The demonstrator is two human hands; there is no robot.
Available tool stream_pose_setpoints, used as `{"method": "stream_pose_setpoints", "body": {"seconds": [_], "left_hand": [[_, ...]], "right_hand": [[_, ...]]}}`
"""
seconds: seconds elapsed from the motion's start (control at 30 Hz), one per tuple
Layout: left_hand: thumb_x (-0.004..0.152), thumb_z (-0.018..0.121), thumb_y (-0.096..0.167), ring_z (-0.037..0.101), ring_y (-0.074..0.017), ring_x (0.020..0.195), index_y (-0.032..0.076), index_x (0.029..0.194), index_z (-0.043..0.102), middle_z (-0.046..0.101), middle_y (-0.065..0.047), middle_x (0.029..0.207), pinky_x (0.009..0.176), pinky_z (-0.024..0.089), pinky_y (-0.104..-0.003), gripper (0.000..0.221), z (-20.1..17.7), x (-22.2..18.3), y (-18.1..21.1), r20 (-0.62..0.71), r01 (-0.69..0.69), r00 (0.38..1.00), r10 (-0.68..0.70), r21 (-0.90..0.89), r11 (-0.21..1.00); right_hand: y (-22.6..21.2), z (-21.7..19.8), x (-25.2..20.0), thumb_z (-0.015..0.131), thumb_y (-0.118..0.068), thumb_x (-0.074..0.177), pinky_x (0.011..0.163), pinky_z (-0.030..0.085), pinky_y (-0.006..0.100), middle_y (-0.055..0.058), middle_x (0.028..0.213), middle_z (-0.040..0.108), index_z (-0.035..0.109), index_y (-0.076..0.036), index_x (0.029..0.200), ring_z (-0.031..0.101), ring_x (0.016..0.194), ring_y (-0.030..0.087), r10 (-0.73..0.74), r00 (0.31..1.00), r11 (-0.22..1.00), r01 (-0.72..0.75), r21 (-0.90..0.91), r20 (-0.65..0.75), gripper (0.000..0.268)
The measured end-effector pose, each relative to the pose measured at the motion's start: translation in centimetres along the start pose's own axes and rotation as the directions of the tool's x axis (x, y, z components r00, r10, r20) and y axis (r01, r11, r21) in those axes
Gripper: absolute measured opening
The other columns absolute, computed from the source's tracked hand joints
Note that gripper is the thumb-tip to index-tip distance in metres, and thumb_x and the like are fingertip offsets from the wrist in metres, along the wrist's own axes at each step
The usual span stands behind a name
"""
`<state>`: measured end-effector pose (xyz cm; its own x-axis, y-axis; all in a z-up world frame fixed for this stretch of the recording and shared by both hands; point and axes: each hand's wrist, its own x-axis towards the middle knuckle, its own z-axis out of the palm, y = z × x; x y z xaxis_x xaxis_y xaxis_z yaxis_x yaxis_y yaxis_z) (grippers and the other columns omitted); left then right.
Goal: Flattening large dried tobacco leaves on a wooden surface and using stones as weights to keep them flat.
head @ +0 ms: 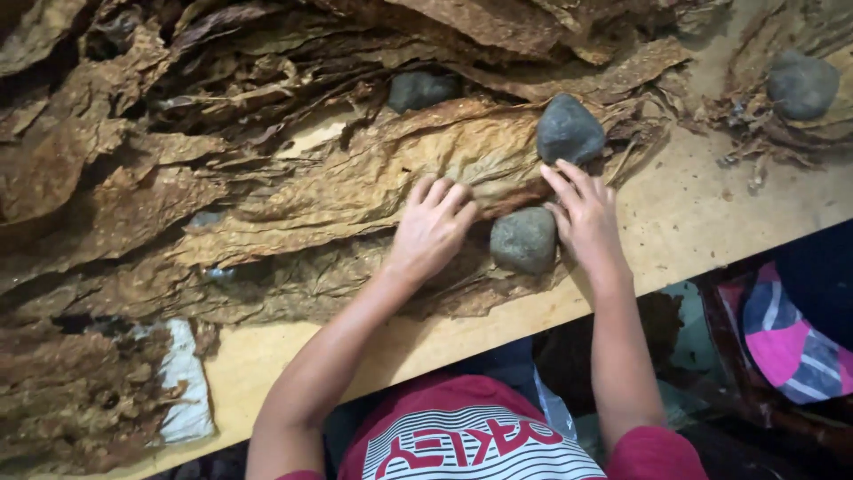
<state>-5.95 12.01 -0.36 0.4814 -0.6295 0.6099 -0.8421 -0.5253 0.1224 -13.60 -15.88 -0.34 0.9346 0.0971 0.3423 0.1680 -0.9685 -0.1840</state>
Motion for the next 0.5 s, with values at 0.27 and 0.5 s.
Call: {"method": "stream_pose_setpoints", "body": {"seconds": [0.27, 0.5], "left_hand": [[0.101, 0.063, 0.025, 0.060, -0.0237, 0.076, 0.019, 0.084, 0.062, 0.053, 0.000, 0.076, 0.066, 0.048, -0.037, 0.018, -2.2, 0.8, 3.2, -0.227, 0.031, 0.971, -0.070, -0.173, 0.984], [0.096, 0.070, 0.031, 0.068, -0.0322, 0.077, 0.013, 0.087, 0.068, 0.064, -0.007, 0.077, 0.069, 0.054, -0.045, 0.020, -2.8, 1.6, -1.9, -0.027, 0.253, 0.961, -0.277, -0.330, 0.910]], "right_hand": [[-0.6, 0.5, 1.3, 0.085, -0.015, 0.083, 0.098, 0.040, 0.042, -0.003, 0.105, 0.066, 0.081, -0.024, 0.107, 0.056, 0.112, 0.025, -0.112, 0.969, 0.992, 0.123, 0.039, -0.220, 0.026], [-3.8, -1.0, -0.1, 0.080, 0.003, 0.093, 0.096, 0.058, 0.049, 0.007, 0.102, 0.078, 0.080, -0.007, 0.105, 0.073, 0.095, 0.033, -0.056, 0.930, 0.909, 0.198, 0.366, -0.363, 0.016]]}}
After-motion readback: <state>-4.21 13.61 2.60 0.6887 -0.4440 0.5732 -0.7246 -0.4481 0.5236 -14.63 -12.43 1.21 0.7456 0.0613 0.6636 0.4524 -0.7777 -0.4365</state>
